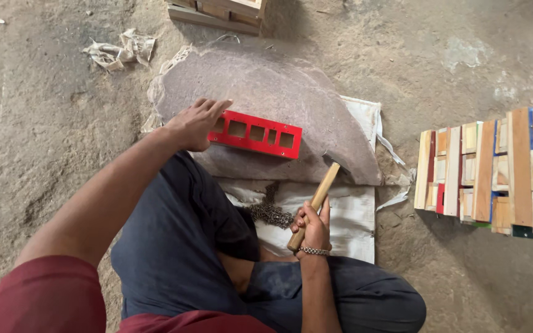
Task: The person sits on the floor and uses a hammer to drive nails into red and green rectangular frames placed on a cushion. They repeatedly pick up frames, hammer nails into them, and stack the finished frames on a pile to the right.
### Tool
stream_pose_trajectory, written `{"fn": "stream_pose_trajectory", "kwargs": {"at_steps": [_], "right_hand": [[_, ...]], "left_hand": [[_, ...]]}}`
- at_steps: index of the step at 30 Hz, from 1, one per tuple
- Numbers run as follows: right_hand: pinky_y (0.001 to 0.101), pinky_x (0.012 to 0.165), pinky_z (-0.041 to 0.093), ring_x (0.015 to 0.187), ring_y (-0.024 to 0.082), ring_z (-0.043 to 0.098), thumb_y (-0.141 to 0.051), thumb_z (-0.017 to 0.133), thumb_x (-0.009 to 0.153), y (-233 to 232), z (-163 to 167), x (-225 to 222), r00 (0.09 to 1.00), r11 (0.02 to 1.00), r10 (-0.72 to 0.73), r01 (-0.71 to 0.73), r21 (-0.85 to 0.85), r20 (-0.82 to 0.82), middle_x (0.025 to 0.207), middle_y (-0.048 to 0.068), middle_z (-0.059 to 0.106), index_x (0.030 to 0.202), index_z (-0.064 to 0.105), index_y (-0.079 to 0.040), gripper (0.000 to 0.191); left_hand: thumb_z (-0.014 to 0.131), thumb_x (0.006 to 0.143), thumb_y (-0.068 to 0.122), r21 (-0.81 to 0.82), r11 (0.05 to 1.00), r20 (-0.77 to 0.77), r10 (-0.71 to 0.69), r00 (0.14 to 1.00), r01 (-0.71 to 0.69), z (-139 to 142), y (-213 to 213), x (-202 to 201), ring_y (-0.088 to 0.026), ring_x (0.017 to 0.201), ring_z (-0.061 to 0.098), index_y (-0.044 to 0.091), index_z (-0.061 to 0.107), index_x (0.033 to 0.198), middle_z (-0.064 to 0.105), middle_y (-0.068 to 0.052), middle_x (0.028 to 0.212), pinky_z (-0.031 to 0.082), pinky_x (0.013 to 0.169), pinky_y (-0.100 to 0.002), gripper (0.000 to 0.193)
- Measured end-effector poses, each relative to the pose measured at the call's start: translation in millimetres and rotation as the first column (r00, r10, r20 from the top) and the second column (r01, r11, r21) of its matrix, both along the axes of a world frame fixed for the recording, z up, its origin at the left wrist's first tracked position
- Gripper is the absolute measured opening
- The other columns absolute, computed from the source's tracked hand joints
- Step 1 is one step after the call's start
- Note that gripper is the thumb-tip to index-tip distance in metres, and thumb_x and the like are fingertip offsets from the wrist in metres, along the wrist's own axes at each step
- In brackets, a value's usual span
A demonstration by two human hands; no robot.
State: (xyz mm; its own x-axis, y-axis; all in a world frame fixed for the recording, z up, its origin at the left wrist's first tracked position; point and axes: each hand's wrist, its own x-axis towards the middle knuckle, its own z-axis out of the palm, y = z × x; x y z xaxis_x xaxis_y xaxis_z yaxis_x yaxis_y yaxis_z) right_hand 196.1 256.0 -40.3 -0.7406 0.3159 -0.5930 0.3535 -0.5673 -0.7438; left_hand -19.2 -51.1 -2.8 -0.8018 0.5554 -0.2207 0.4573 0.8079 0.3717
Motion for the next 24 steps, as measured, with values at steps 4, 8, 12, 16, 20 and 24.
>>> {"fn": "stream_pose_trajectory", "kwargs": {"at_steps": [4, 8, 12, 16, 20, 24], "right_hand": [[0.0225, 0.043, 0.042, 0.054, 0.007, 0.046, -0.009, 0.056, 0.097, 3.2, -3.1, 0.8, 1.000, 1.000, 0.003, -0.003, -0.008, -0.005, 0.075, 0.001, 0.051, 0.158, 0.031, -0.023, 0.068], [0.0234, 0.044, 0.042, 0.054, 0.007, 0.047, -0.008, 0.057, 0.096, 3.7, -3.7, 1.0, 0.999, 1.000, -0.026, 0.026, -0.002, -0.030, 0.076, 0.001, 0.050, 0.157, 0.030, -0.026, 0.070], [0.0248, 0.046, 0.045, 0.056, 0.008, 0.048, -0.009, 0.057, 0.096, 4.1, -5.8, 1.5, 0.999, 1.000, -0.028, 0.028, 0.003, -0.039, 0.078, 0.002, 0.051, 0.156, 0.032, -0.024, 0.067], [0.0263, 0.046, 0.044, 0.057, 0.009, 0.048, -0.010, 0.058, 0.098, 4.4, -12.3, 5.1, 0.999, 0.999, -0.016, 0.018, 0.044, -0.043, 0.079, 0.002, 0.052, 0.156, 0.033, -0.022, 0.064], [0.0264, 0.047, 0.045, 0.059, 0.009, 0.050, -0.011, 0.059, 0.099, 5.4, -16.8, 8.1, 1.000, 0.998, -0.026, 0.026, 0.061, -0.002, 0.079, 0.002, 0.052, 0.159, 0.032, -0.025, 0.068], [0.0271, 0.047, 0.044, 0.056, 0.010, 0.048, -0.010, 0.060, 0.095, 5.8, -14.5, 9.2, 0.999, 0.999, -0.041, 0.042, 0.017, -0.026, 0.078, 0.002, 0.053, 0.157, 0.029, -0.029, 0.072]], "left_hand": [[0.077, 0.068, 0.004, -0.017, 0.998, 0.099, 0.054, 0.994, -0.053, 2.1, 7.8, 1.6, -0.035, 0.139, 0.041, 0.014, 0.013, 0.161, 0.046, -0.017, 0.150, 0.039, 0.116, -0.041, 0.113], [0.078, 0.072, 0.005, -0.001, 0.998, 0.128, 0.061, 0.990, -0.061, -2.7, 34.9, 4.7, -0.035, 0.138, 0.045, 0.017, 0.011, 0.165, 0.051, -0.018, 0.146, 0.042, 0.116, -0.042, 0.115], [0.078, 0.066, 0.002, 0.101, 0.995, 0.031, 0.018, 0.999, -0.022, -4.9, 54.4, 11.0, -0.038, 0.137, 0.045, 0.016, 0.012, 0.162, 0.052, -0.017, 0.146, 0.041, 0.116, -0.044, 0.118], [0.082, 0.054, 0.025, 0.062, 0.998, -0.555, 0.013, 0.832, 0.026, -14.2, 59.9, 27.9, -0.045, 0.135, 0.045, 0.014, 0.020, 0.151, 0.050, -0.029, 0.138, 0.042, 0.110, -0.059, 0.116], [0.067, 0.084, 0.024, 0.009, 0.994, 0.060, -0.110, 0.992, 0.110, -49.3, 106.9, 82.2, -0.037, 0.127, 0.054, 0.010, 0.051, 0.141, 0.059, -0.018, 0.137, 0.046, 0.108, -0.047, 0.061], [0.068, 0.078, 0.019, 0.081, 0.957, -0.018, -0.279, 0.960, 0.279, -95.6, 149.1, 151.3, -0.031, 0.108, 0.062, 0.011, 0.074, 0.098, 0.068, -0.012, 0.106, 0.045, 0.100, -0.046, 0.023]]}}
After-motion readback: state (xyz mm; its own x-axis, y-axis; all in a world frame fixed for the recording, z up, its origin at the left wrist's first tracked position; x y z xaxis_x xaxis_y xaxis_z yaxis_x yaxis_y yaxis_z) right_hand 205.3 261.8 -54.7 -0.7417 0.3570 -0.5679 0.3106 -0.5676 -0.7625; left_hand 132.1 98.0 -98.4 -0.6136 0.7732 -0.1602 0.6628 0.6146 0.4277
